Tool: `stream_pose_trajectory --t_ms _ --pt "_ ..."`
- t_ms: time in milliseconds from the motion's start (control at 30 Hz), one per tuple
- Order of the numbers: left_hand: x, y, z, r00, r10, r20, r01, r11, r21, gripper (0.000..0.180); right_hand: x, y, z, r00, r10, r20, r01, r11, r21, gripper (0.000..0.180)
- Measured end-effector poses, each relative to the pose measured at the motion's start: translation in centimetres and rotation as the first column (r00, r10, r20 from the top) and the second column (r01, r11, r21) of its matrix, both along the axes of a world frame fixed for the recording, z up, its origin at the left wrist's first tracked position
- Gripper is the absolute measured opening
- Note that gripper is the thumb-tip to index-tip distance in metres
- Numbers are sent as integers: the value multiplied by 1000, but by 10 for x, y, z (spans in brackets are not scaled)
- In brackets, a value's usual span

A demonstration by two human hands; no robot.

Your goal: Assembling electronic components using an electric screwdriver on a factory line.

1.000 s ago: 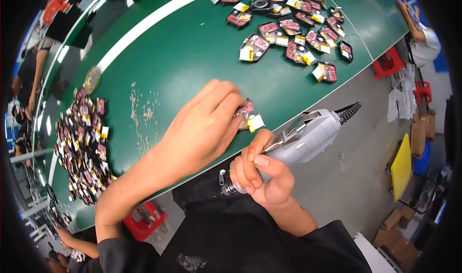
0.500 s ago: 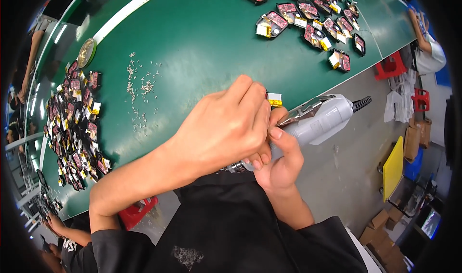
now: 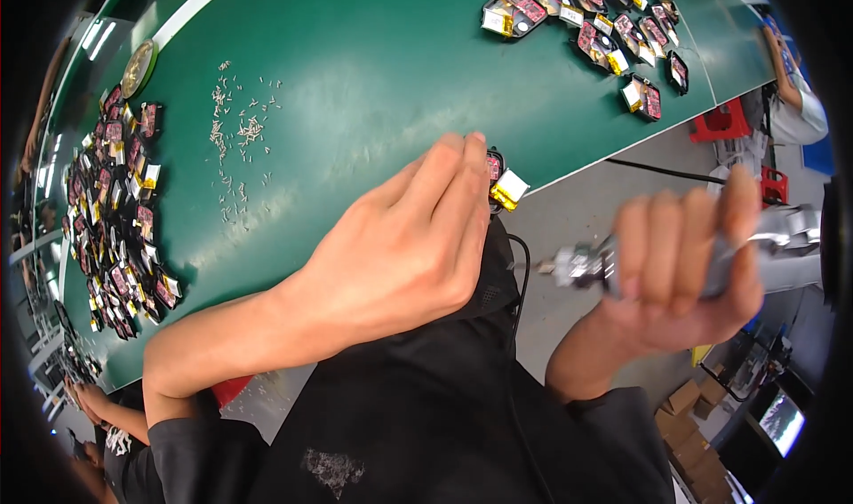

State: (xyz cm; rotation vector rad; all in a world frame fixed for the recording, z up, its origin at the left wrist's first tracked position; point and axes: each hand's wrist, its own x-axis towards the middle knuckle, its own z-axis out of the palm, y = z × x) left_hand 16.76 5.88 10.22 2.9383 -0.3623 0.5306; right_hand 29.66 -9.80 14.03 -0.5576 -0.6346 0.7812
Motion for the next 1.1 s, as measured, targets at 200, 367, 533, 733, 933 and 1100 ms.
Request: stream_pose_trajectory --t_ms 200,367,533,733,933,1100 --pt "1 1 -3 999 -20 31 18 998 57 34 30 21 5 973 -89 212 96 995 -20 18" --pt "-1 3 -9 999 1 51 -3 999 36 34 32 37 -12 965 -129 228 145 988 -58 20" --pt "1 2 -7 998 1 69 -3 1000 29 36 33 40 -18 970 -140 199 159 984 -83 18" --pt "4 -1 -16 988 -1 153 5 1000 -28 35 33 43 -9 956 -43 291 95 982 -166 16" --pt "8 6 -12 988 -33 150 43 997 -63 33 33 58 -5 932 54 358 2 988 -152 16" --pt "1 11 -8 992 -24 123 32 997 -65 35 18 67 -5 919 34 394 45 981 -189 15"
